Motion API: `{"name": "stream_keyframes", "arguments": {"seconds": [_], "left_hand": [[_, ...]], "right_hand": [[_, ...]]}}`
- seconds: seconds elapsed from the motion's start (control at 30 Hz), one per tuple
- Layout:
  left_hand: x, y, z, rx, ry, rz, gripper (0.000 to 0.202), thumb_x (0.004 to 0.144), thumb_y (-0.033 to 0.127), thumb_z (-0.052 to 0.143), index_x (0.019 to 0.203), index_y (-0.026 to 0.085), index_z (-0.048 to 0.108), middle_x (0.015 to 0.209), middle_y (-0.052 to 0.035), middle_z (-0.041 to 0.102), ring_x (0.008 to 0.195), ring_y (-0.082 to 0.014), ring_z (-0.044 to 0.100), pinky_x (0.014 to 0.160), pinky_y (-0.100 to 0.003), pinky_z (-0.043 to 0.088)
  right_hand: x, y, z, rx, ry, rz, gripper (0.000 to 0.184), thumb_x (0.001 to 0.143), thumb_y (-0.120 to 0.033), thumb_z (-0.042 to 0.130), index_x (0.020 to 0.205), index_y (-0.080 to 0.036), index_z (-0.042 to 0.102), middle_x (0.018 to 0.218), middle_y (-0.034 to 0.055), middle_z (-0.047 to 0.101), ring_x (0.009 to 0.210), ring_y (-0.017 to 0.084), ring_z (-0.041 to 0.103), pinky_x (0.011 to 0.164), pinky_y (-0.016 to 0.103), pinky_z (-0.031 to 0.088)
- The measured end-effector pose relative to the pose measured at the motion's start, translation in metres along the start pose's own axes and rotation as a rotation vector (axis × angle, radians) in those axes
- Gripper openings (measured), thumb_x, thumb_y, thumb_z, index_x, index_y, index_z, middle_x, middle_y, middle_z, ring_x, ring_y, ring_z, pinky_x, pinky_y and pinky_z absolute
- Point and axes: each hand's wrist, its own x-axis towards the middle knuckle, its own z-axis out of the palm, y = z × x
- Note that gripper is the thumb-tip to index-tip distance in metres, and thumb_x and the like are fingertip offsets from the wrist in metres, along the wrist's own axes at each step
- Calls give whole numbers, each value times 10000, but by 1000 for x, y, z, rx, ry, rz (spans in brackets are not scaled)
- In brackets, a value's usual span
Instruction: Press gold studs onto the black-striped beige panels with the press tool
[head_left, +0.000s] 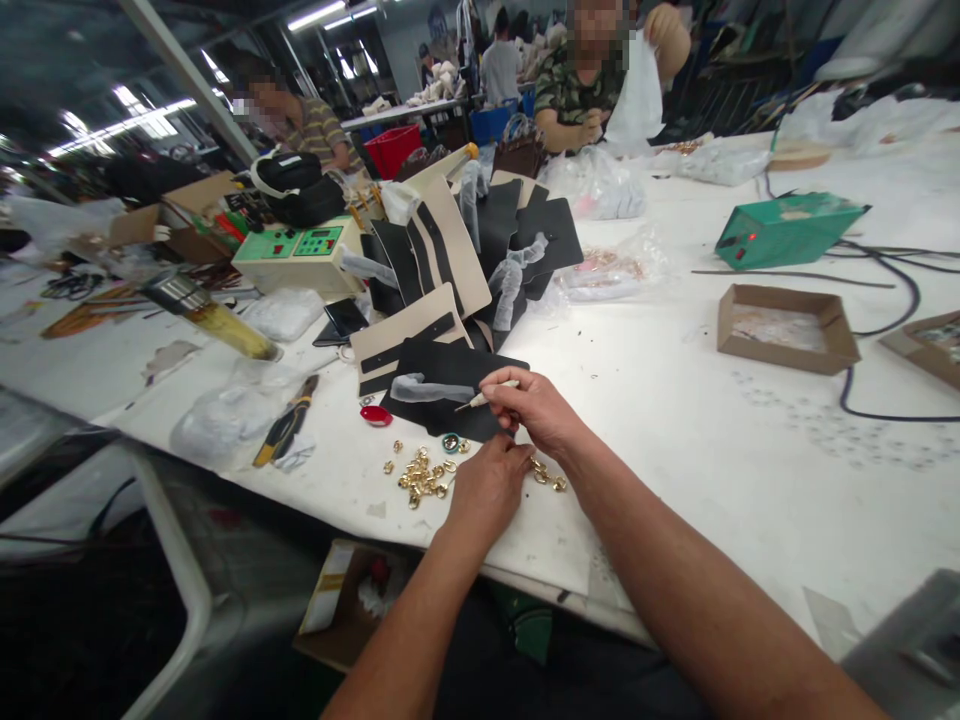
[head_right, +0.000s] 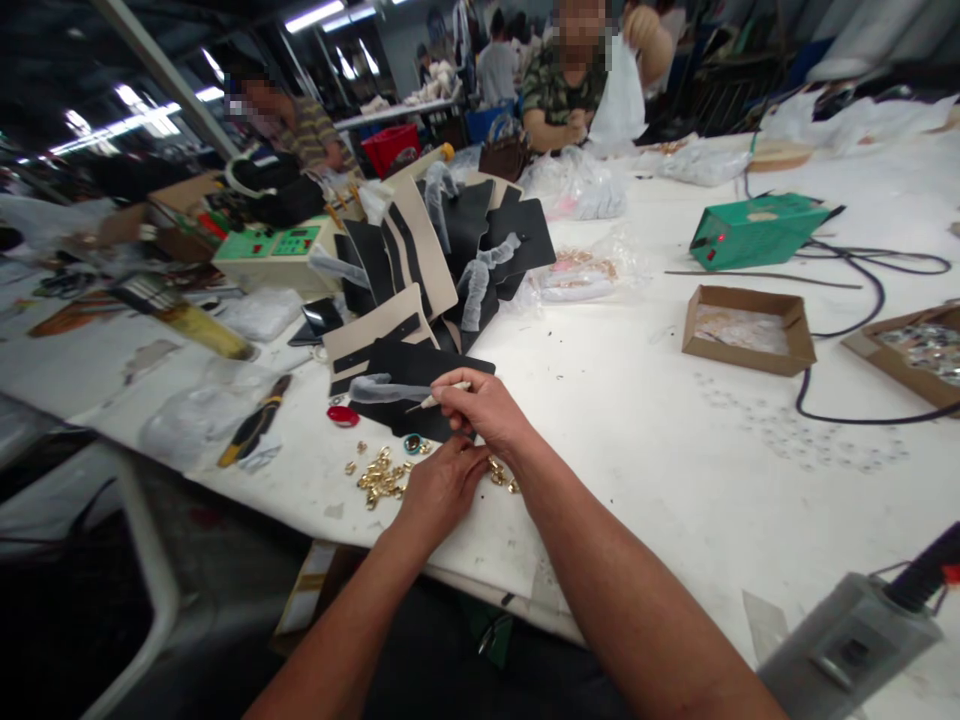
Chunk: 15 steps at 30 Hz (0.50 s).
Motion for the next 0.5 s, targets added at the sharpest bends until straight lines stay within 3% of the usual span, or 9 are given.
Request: {"name": "stream_keyframes", "arguments": {"seconds": [0.2,0.33,0.4,0.5], "left_hand": [[5,-6,7,-36,29,-12,243,1059,260,509,1125,246,742,1155,-83,705,985,-251,696,679,-315,471],[1,-6,5,-98,68,-31,217,1048,233,521,1076,228,736,1164,-74,708,1008,-237,698,732,-317,498],[-7,-6,3,-220,140,-64,206,1039,225,526,1081,214,727,1118,-68,710,976,-217,693,793,-322,511],[-26,-11,2,-588,305,-183,163,1002,253,575,1037,207,728,1022,-49,708,910,-186,664,821,-310,506]], "right_hand": [[1,3,1,9,-2,-3,291,772,-396,831,951,-190,729,646,-47,628,498,84,519,456,202,331],[0,3,1,2,10,-8,298,768,-399,838,946,-186,727,645,-46,636,493,83,520,448,203,330],[0,2,1,9,5,-10,306,770,-404,844,947,-184,726,646,-46,636,490,79,518,446,201,326],[-1,5,3,24,-9,-7,319,771,-406,859,957,-181,729,639,-47,630,482,73,514,440,192,320]]}}
